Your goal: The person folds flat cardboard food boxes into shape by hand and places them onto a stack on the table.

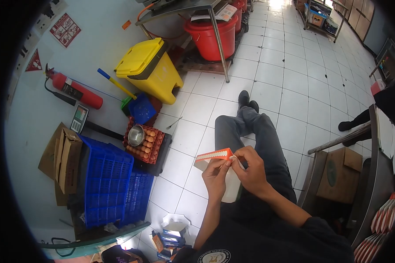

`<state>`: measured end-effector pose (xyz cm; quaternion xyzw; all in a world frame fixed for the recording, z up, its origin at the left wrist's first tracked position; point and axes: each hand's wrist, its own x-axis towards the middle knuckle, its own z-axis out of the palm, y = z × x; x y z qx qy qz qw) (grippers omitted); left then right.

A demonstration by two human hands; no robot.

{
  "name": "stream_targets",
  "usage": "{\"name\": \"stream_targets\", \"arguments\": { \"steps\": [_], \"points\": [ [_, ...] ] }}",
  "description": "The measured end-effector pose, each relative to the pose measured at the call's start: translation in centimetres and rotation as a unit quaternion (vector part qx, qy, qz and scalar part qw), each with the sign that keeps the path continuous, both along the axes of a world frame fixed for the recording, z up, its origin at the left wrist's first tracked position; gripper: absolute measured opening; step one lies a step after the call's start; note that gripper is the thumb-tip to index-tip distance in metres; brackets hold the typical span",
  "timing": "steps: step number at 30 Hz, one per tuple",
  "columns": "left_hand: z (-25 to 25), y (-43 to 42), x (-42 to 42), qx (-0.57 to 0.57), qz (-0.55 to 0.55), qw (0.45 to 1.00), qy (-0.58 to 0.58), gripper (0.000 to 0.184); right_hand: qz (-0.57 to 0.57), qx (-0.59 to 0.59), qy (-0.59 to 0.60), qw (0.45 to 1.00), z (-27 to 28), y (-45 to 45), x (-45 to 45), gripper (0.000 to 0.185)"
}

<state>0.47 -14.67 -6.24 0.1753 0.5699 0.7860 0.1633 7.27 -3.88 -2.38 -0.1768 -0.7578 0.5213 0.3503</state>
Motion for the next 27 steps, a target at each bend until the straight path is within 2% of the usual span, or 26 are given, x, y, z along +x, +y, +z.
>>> {"name": "stream_targets", "arguments": {
  "steps": [4, 9, 15, 18, 24, 27],
  "points": [
    [-0.8, -0.5, -0.1, -0.009, -0.002, 1.000, -0.019, 0.010, 0.012, 0.002, -0.003, 1.000, 0.4, 0.0, 0.0, 0.010],
    [-0.8, -0.7, 0.0, 0.009, 0.002, 1.000, -0.019, 0.011, 0.115, -0.034, -0.018, 0.993, 0.9, 1.3, 0.5, 0.010],
    [0.5, -0.8, -0.2, -0.011, -0.005, 1.000, -0.019, 0.012, 0.184, -0.071, -0.049, 0.979, 1.9, 2.6, 0.9, 0.011],
    [0.5, -0.9, -0.2, -0.024, -0.011, 0.999, 0.026, 0.013, 0.195, -0.075, -0.062, 0.976, 1.9, 3.4, 1.0, 0.011],
    [0.8, -0.9, -0.5, -0.047, -0.031, 0.998, -0.022, 0.013, 0.145, -0.107, -0.007, 0.984, 1.8, 2.9, 2.0, 0.010],
    [1.1, -0.1, -0.6, -0.046, -0.034, 0.998, 0.040, 0.015, 0.111, -0.005, -0.019, 0.994, 2.7, 3.1, 1.9, 0.012]
  ]
}}
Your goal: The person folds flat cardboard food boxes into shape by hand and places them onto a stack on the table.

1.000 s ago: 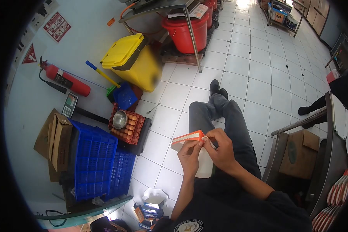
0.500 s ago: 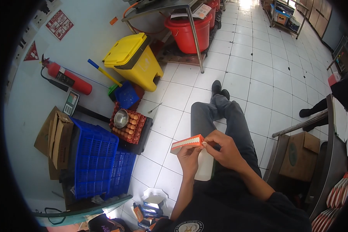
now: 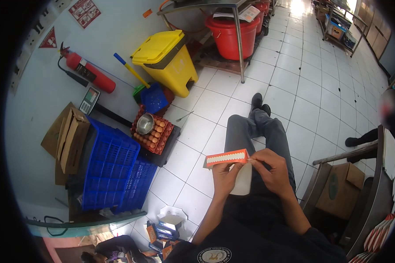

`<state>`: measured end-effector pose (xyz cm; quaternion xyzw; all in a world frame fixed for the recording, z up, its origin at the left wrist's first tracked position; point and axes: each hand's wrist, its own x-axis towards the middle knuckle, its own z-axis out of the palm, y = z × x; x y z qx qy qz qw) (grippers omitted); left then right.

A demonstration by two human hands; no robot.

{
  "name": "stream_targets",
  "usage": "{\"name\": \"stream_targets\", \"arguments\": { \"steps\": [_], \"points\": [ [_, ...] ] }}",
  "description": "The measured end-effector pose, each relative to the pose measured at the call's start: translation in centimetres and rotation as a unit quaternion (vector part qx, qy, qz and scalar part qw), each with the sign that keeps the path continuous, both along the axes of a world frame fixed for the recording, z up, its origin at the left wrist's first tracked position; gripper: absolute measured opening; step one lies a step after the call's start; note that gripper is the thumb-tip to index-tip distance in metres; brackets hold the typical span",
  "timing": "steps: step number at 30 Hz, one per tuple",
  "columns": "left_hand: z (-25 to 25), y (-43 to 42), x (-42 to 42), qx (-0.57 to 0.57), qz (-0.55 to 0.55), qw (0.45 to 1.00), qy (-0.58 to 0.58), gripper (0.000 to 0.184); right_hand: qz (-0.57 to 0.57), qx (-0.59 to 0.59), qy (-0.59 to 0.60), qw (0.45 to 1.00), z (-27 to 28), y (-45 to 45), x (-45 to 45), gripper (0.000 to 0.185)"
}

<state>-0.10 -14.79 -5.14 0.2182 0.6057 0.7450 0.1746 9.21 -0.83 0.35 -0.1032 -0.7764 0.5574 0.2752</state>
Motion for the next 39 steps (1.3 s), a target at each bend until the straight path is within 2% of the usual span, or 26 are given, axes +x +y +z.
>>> {"name": "stream_targets", "arguments": {
  "steps": [4, 8, 11, 12, 19, 23, 24, 27, 30, 32, 35, 37, 39],
  "points": [
    [0.1, 0.3, 0.1, -0.007, -0.001, 1.000, -0.006, 0.016, -0.013, 0.051, -0.009, 0.999, 1.0, -0.1, -0.5, 0.010],
    [-0.6, 0.7, 0.6, -0.025, 0.018, 0.997, -0.065, 0.011, -0.021, 0.082, -0.027, 0.996, 0.6, -0.3, -1.1, 0.010],
    [-1.1, 1.4, 1.2, 0.051, 0.054, 0.987, -0.139, 0.016, -0.018, 0.101, -0.025, 0.994, 0.1, -0.3, -1.6, 0.011],
    [-1.4, 1.5, 1.2, 0.048, 0.051, 0.987, -0.142, 0.020, -0.017, 0.107, -0.023, 0.994, -0.1, -0.4, -1.7, 0.011],
    [-1.7, 1.7, 0.4, 0.086, 0.017, 0.990, -0.109, 0.019, 0.002, 0.118, -0.046, 0.992, 0.2, -0.1, -2.1, 0.012],
    [-1.5, 1.0, -0.9, 0.026, -0.048, 0.995, -0.090, 0.019, -0.007, 0.154, -0.039, 0.987, -0.3, -0.6, -1.8, 0.013],
    [-2.4, 1.3, -1.1, 0.049, -0.062, 0.992, -0.099, 0.020, -0.010, 0.160, -0.049, 0.986, -0.5, -0.8, -1.5, 0.015],
    [-2.1, 1.3, -0.9, 0.058, -0.040, 0.993, -0.098, 0.019, -0.015, 0.184, -0.065, 0.981, -0.9, -1.3, -1.5, 0.021],
    [-2.2, 2.1, 0.2, 0.107, 0.040, 0.989, -0.096, 0.019, -0.023, 0.224, -0.059, 0.972, -1.1, -2.2, -1.6, 0.027],
    [-2.4, 2.5, 0.7, 0.090, 0.023, 0.990, -0.106, 0.021, -0.039, 0.257, -0.049, 0.964, -1.6, -2.8, -1.8, 0.029],
    [-2.1, 2.7, 1.1, 0.080, -0.003, 0.992, -0.094, 0.024, -0.060, 0.210, -0.038, 0.975, -2.7, -2.8, -2.0, 0.036],
    [-1.4, 2.7, 1.2, 0.099, -0.022, 0.992, -0.078, 0.025, -0.088, 0.185, -0.025, 0.978, -2.9, -2.8, -2.2, 0.030],
    [-0.6, 2.4, 1.2, 0.061, -0.058, 0.996, -0.037, 0.027, -0.102, 0.139, -0.042, 0.984, -3.2, -2.4, -2.1, 0.024]
  ]
}}
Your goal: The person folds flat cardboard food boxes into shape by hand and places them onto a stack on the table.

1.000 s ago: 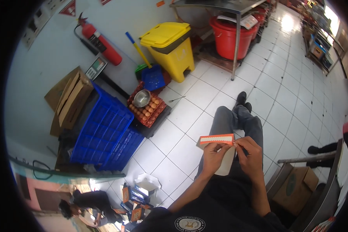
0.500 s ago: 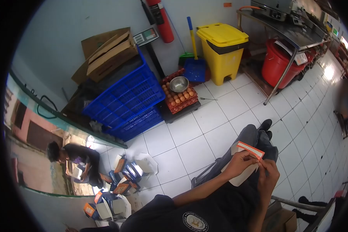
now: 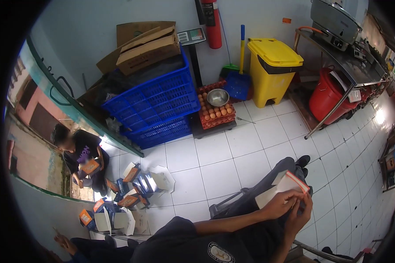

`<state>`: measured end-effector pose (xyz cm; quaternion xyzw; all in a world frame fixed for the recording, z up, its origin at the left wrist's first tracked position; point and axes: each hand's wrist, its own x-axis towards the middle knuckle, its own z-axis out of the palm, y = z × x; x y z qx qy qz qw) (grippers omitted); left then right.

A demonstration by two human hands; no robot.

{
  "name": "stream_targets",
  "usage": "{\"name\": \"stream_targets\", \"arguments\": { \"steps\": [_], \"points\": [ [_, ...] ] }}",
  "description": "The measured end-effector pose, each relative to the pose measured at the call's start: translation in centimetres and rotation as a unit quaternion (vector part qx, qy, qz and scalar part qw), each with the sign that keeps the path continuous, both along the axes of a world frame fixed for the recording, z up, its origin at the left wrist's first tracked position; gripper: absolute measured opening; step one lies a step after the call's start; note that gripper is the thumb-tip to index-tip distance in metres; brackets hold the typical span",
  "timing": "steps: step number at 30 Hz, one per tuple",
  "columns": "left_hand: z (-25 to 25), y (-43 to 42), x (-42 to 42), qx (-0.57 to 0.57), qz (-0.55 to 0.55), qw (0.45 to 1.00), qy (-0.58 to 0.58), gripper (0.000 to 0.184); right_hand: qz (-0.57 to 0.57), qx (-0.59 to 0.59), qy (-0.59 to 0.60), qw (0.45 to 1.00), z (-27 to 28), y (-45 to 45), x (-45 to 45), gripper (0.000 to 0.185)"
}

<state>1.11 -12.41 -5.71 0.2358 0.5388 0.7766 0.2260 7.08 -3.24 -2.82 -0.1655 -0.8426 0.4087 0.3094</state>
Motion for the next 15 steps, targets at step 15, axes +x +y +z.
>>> {"name": "stream_targets", "arguments": {
  "steps": [15],
  "points": [
    [2.4, -2.2, -2.0, -0.157, 0.164, 0.930, 0.289, 0.033, -0.089, -0.147, -0.047, 0.984, -2.1, 4.2, 1.3, 0.016]
  ]
}}
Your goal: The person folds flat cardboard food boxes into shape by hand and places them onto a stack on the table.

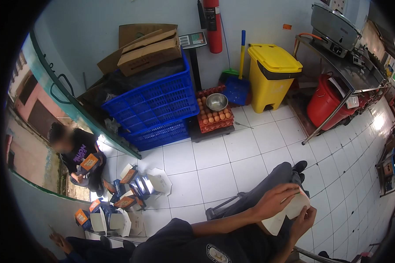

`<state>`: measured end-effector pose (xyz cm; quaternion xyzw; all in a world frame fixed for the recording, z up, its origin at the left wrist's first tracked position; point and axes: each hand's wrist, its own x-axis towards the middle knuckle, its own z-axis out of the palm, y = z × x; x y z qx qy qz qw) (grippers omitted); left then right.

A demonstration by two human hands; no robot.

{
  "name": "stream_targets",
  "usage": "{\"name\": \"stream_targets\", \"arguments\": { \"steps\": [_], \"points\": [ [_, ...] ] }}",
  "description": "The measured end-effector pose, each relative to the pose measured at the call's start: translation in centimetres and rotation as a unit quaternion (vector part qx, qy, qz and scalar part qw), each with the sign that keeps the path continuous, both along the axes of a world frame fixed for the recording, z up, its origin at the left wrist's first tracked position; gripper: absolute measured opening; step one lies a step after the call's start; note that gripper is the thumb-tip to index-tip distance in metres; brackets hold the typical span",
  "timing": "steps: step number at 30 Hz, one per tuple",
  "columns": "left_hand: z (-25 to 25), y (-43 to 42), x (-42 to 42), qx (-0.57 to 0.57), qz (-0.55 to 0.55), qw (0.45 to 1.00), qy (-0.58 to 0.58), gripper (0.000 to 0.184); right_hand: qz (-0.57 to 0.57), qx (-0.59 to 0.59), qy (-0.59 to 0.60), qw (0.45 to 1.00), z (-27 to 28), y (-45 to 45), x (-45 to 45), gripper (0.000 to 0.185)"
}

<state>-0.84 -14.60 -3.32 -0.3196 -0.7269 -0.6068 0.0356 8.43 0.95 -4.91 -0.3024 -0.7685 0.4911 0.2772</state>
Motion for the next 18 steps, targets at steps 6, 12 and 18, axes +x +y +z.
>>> {"name": "stream_targets", "arguments": {
  "steps": [6, 12, 18],
  "points": [
    [-1.0, -0.2, -0.1, -0.019, 0.067, 0.996, 0.050, 0.038, 0.078, -0.015, 0.027, 0.996, -2.1, 0.9, 0.2, 0.014],
    [-3.3, -0.3, -0.1, -0.041, 0.077, 0.996, -0.018, 0.047, -0.045, 0.229, 0.037, 0.972, 0.2, -2.3, -0.6, 0.017],
    [-3.3, 1.2, 1.6, -0.008, 0.004, 1.000, 0.002, 0.036, 0.116, -0.133, 0.062, 0.982, 1.6, -4.2, -1.9, 0.014]
  ]
}}
